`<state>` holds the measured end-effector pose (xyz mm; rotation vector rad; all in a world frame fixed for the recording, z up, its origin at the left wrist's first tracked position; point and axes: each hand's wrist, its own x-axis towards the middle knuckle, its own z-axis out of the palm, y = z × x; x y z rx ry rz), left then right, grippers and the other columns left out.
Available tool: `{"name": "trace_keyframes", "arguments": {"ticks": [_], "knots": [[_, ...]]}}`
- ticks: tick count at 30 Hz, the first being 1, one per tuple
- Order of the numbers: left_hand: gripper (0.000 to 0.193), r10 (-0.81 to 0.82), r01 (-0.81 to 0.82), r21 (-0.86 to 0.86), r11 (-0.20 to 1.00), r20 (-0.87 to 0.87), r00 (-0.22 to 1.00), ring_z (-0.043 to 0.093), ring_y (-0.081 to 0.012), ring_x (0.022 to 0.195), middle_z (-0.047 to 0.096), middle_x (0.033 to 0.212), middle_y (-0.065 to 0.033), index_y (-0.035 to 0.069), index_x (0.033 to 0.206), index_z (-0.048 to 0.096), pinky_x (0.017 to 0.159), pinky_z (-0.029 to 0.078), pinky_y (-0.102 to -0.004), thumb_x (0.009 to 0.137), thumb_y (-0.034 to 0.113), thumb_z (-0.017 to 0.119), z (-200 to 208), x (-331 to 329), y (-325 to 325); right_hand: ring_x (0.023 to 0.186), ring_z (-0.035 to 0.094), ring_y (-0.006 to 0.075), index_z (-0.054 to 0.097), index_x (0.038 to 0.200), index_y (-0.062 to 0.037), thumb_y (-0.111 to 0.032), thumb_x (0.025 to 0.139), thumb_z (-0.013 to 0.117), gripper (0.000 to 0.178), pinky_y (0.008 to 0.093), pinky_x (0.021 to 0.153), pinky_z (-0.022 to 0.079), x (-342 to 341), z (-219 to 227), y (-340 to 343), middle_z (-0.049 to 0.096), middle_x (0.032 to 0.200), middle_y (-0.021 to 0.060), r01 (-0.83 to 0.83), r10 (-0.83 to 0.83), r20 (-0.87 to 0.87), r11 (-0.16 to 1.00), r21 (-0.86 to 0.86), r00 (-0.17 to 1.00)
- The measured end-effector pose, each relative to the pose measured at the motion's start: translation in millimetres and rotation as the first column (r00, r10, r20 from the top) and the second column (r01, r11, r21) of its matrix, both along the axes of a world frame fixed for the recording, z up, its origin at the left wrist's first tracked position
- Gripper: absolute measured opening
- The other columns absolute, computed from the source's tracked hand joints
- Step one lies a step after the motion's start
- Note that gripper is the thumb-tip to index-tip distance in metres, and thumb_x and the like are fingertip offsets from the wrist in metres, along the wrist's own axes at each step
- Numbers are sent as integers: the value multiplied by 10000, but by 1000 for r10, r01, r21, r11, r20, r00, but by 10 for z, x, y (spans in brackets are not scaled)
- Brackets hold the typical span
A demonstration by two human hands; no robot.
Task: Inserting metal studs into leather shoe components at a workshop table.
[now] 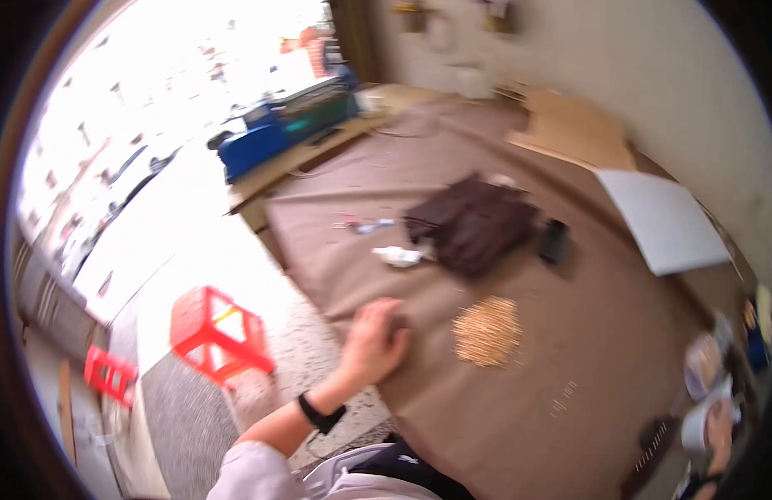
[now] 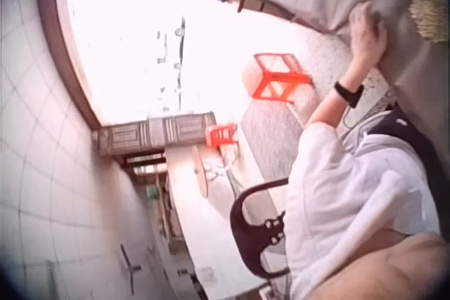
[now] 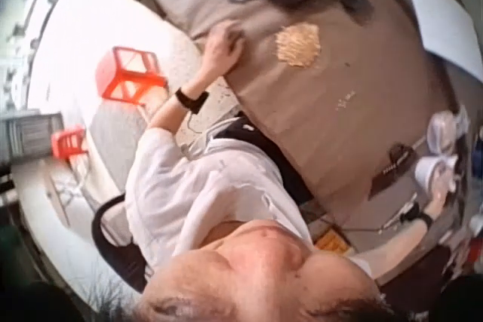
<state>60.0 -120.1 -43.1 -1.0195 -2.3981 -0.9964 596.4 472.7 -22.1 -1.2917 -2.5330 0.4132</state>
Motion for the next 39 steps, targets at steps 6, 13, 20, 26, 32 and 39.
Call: {"name": "trace_keyframes", "arguments": {"ticks": [6,13,20,26,32,39], "knots": [[308,0,1,-77,997,20,1000,477,-318,1154,543,1140,-151,38,1067,547,960,414,-397,775,105,619,130,6,-23,732,514,226,507,956,-37,-175,932,439,156,353,703,421,-756,-167,251,515,794,114,-319,314,-109,947,-32,943],[210,1,-5,-74,997,-49,999,534,-308,1062,589,1066,-122,44,939,590,918,434,-402,735,79,624,31,-72,-45,677,453,146,524,872,-87,-281,936,449,218,284,635,377,-1082,515,-928,478,733,20,-359,84,-497,796,-488,864],[201,-5,5,-108,994,-2,1000,511,-325,1094,552,1144,-151,10,1028,564,945,396,-397,829,7,539,94,-71,-125,733,623,108,622,1018,-33,-317,871,621,320,262,613,513,-654,327,-187,655,907,30,-66,-175,-268,712,-699,947],[189,-45,44,-164,986,-7,999,514,-295,1084,559,1144,-134,2,1055,553,950,385,-369,875,43,514,-85,-70,45,814,634,97,609,1108,-54,-335,865,638,373,244,649,535,-600,460,-259,657,987,18,183,-514,-164,557,-810,842],[194,-32,37,-172,984,36,999,517,-293,1077,560,1143,-135,-10,1064,548,948,385,-366,882,47,508,-26,-13,14,715,544,85,653,1015,-70,-396,828,655,376,285,563,443,-671,374,-380,618,865,-11,399,-451,-30,818,-415,892],[195,-30,41,-120,992,93,995,524,-280,1073,563,1154,-129,-9,1070,555,944,393,-356,891,52,509,3,5,10,822,630,363,658,923,-26,-502,805,604,494,425,751,480,-825,409,-506,644,872,234,296,-313,154,947,127,937]]}}
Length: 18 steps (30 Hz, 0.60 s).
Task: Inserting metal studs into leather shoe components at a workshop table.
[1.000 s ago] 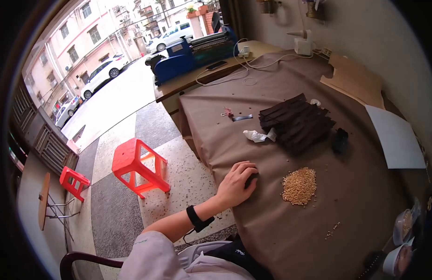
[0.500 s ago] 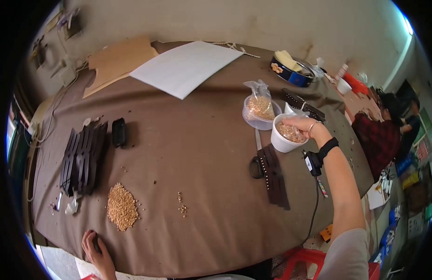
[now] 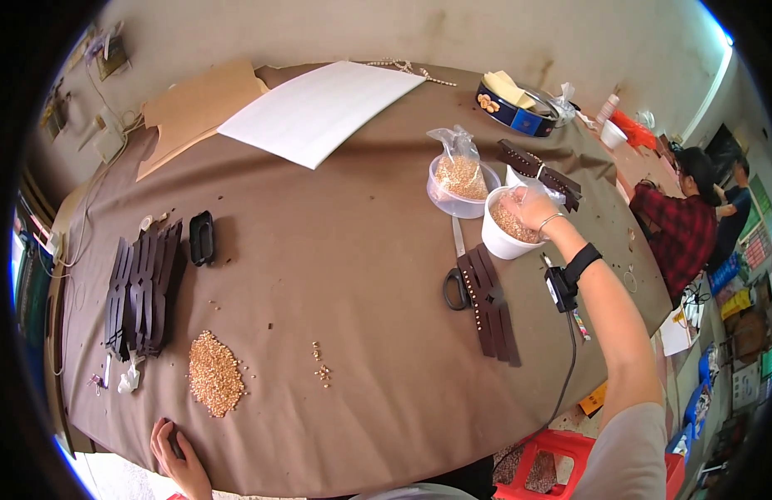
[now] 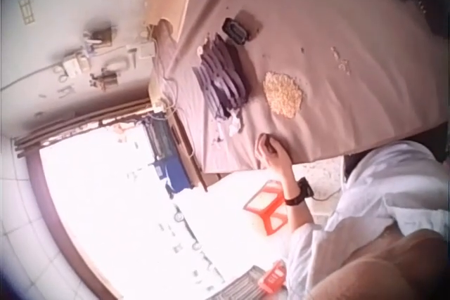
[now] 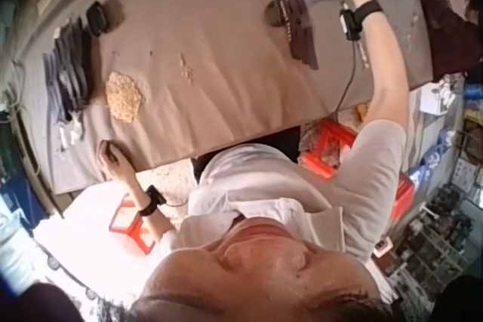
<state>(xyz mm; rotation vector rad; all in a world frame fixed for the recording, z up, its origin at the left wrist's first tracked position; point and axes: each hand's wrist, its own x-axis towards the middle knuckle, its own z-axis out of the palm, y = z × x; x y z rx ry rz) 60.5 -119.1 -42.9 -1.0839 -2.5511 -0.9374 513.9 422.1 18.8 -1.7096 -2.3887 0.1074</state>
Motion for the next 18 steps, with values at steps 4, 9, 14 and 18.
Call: {"name": "trace_keyframes", "arguments": {"ticks": [4,9,14,18], "knots": [[195,20,-21,-36,999,-32,999,525,-278,1072,569,1150,-127,-6,1069,560,941,396,-353,889,53,515,-11,-25,-24,829,634,342,669,915,-59,-489,804,615,447,404,771,489,-105,237,-161,657,896,202,-54,59,91,997,-52,994],[206,15,-17,-53,998,-33,999,483,-309,1135,561,1160,-139,-7,1066,559,979,357,-396,874,56,526,-32,-69,-3,843,636,342,668,1001,-82,-365,798,658,349,397,778,493,31,231,-100,660,921,194,-56,56,-5,991,-118,998],[202,16,-17,-49,999,-35,999,487,-309,1127,559,1163,-138,-8,1064,559,973,363,-395,875,51,522,-25,-58,-12,804,647,245,649,1103,-94,-216,785,701,345,333,746,498,147,204,-157,673,912,156,-159,158,-46,987,-11,986],[198,25,-28,-52,998,-44,999,492,-309,1116,556,1165,-138,0,1061,558,964,371,-389,872,49,524,-15,-49,-25,872,652,298,652,1054,-104,-273,730,736,375,374,791,501,44,354,-331,668,950,155,-85,82,-57,995,-55,995]]}}
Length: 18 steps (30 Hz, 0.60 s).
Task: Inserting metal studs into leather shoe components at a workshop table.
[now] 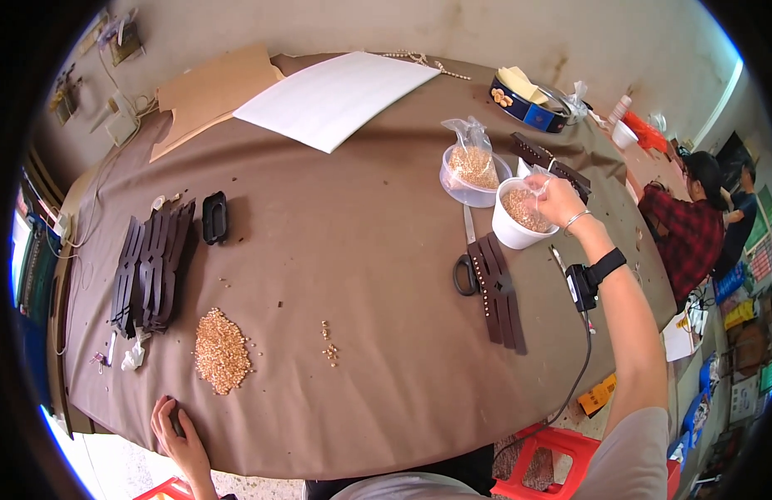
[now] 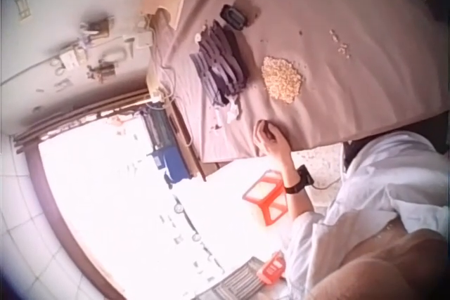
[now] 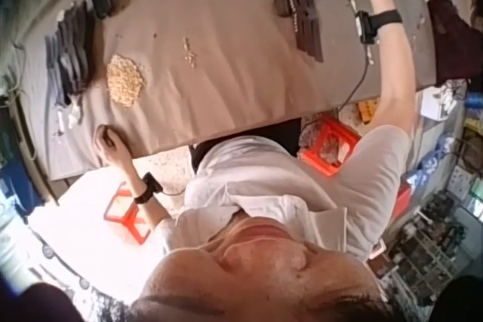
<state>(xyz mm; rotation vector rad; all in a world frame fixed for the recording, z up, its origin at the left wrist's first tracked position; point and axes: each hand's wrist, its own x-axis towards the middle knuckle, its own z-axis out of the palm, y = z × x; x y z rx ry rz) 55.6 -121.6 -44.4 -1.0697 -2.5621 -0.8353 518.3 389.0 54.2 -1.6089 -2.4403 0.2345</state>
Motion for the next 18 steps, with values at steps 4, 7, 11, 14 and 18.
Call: {"name": "trace_keyframes", "arguments": {"ticks": [4,7,11,14,18], "knots": [[196,-6,6,6,1000,0,1000,496,-307,1106,554,1165,-137,8,1061,556,955,381,-387,871,45,524,21,30,1,844,653,283,631,1062,-58,-344,674,783,506,360,798,500,-51,53,-20,667,928,154,24,-23,-41,999,32,999],[197,-24,24,13,1000,-9,1000,499,-309,1102,553,1164,-137,9,1062,554,956,380,-389,871,45,525,11,26,23,774,641,252,627,1027,-15,-378,648,806,554,348,733,507,84,66,98,658,869,141,1,-1,-25,1000,-15,1000],[193,-13,13,-2,1000,-12,1000,502,-311,1100,557,1161,-137,7,1059,557,956,380,-391,873,49,526,-16,-14,-37,865,587,200,577,1067,80,-412,624,837,711,317,614,508,-204,359,-45,607,906,112,125,-171,-45,852,-508,984],[191,-19,19,14,1000,-17,1000,504,-311,1100,562,1155,-138,3,1056,559,957,380,-392,873,51,528,-45,-30,-21,782,587,196,604,1039,56,-397,635,834,649,302,559,489,-117,229,143,616,857,102,148,-158,31,818,-556,987],[189,-17,17,28,999,1,1000,506,-308,1099,566,1153,-137,-1,1052,561,956,380,-390,872,50,529,-45,-24,11,668,599,174,647,954,-4,-304,616,808,480,297,500,490,-44,-15,316,621,812,94,55,-38,42,839,-541,998]]}}
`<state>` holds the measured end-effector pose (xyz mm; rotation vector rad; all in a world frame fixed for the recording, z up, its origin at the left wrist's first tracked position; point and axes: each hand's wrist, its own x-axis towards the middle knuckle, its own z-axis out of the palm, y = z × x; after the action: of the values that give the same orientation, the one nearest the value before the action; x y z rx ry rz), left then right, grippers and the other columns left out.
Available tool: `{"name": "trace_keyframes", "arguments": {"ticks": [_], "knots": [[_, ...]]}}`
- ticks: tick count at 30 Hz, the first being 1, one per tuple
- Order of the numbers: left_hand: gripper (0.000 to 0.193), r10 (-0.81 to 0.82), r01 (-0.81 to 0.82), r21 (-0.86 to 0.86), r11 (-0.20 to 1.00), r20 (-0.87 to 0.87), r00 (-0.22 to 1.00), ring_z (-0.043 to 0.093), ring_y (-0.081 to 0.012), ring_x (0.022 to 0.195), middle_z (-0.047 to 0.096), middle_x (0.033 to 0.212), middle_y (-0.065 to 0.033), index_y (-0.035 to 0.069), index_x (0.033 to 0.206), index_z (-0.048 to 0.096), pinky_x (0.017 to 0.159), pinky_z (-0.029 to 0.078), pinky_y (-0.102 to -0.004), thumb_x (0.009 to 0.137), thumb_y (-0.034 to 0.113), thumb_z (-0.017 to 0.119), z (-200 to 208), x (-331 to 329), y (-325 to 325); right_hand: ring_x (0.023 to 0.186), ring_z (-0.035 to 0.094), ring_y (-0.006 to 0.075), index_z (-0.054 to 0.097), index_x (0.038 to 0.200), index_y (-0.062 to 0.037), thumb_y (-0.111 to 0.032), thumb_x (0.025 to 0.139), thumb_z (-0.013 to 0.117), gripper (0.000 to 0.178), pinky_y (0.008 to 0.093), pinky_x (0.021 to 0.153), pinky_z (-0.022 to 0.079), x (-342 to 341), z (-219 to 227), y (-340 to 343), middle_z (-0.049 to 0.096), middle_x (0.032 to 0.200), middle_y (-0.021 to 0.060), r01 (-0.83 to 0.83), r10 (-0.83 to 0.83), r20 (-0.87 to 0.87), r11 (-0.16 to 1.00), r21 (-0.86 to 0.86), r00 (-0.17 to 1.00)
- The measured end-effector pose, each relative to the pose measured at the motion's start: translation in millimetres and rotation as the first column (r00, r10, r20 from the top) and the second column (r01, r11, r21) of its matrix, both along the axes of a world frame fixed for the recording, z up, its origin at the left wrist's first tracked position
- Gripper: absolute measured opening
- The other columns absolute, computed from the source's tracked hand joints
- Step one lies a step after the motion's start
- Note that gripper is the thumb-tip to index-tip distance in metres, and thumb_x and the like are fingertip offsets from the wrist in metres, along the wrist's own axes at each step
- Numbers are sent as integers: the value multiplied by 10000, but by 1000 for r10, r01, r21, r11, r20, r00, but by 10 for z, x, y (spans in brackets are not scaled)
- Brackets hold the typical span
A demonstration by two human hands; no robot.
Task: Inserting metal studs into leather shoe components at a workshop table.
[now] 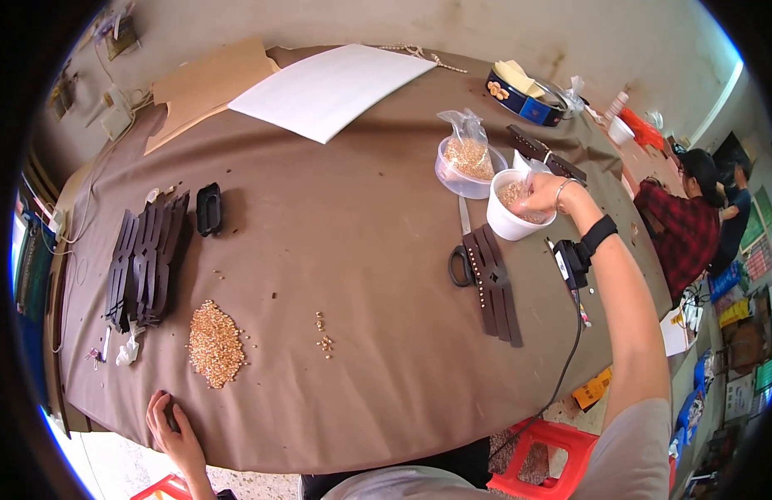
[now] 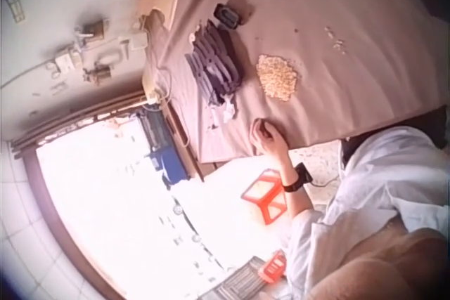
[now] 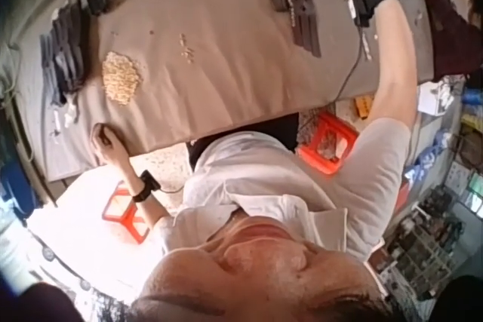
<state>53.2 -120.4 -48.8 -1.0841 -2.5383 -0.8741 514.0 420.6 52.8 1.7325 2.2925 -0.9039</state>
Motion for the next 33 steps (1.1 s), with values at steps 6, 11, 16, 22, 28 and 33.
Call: {"name": "trace_keyframes", "arguments": {"ticks": [6,11,16,22,28,33], "knots": [[190,11,-11,-10,1000,-5,1000,510,-300,1090,566,1155,-133,6,1052,563,953,382,-385,871,54,534,31,13,-8,779,628,191,535,1168,5,-251,596,812,685,320,597,529,-53,29,-134,610,925,122,209,-208,-169,978,-12,963],[190,6,-6,2,1000,-7,1000,514,-298,1086,563,1155,-135,15,1052,566,948,388,-381,868,55,537,68,56,24,869,618,188,496,1197,-6,-234,623,836,705,331,644,543,26,2,-91,598,1025,118,238,-241,-168,971,-38,956],[190,-20,20,8,1000,-14,1000,516,-296,1084,560,1152,-140,19,1050,567,944,392,-380,866,51,533,48,41,41,863,597,148,539,1188,-34,-261,728,789,571,294,623,515,100,86,-162,620,965,55,167,-189,-262,981,-102,946],[181,13,-13,27,1000,-19,1000,520,-300,1078,569,1137,-149,11,1034,574,941,400,-379,859,43,541,65,20,-82,763,600,167,582,1137,-24,-309,756,740,501,318,654,503,158,-10,-110,643,869,75,-213,226,11,901,377,974],[277,-29,28,50,998,21,999,494,-307,1124,537,1210,-141,32,1098,555,958,394,-379,822,26,572,185,98,65,936,634,283,586,1144,-20,-430,667,780,659,365,826,495,174,57,-253,634,1062,183,-151,150,48,818,554,987],[286,-132,130,41,991,42,990,470,-319,1173,524,1219,-139,39,1069,570,986,364,-410,785,5,594,522,409,141,932,616,338,575,1125,-39,-299,802,635,419,403,823,478,285,28,-148,628,1031,206,-326,276,174,792,517,945]]}}
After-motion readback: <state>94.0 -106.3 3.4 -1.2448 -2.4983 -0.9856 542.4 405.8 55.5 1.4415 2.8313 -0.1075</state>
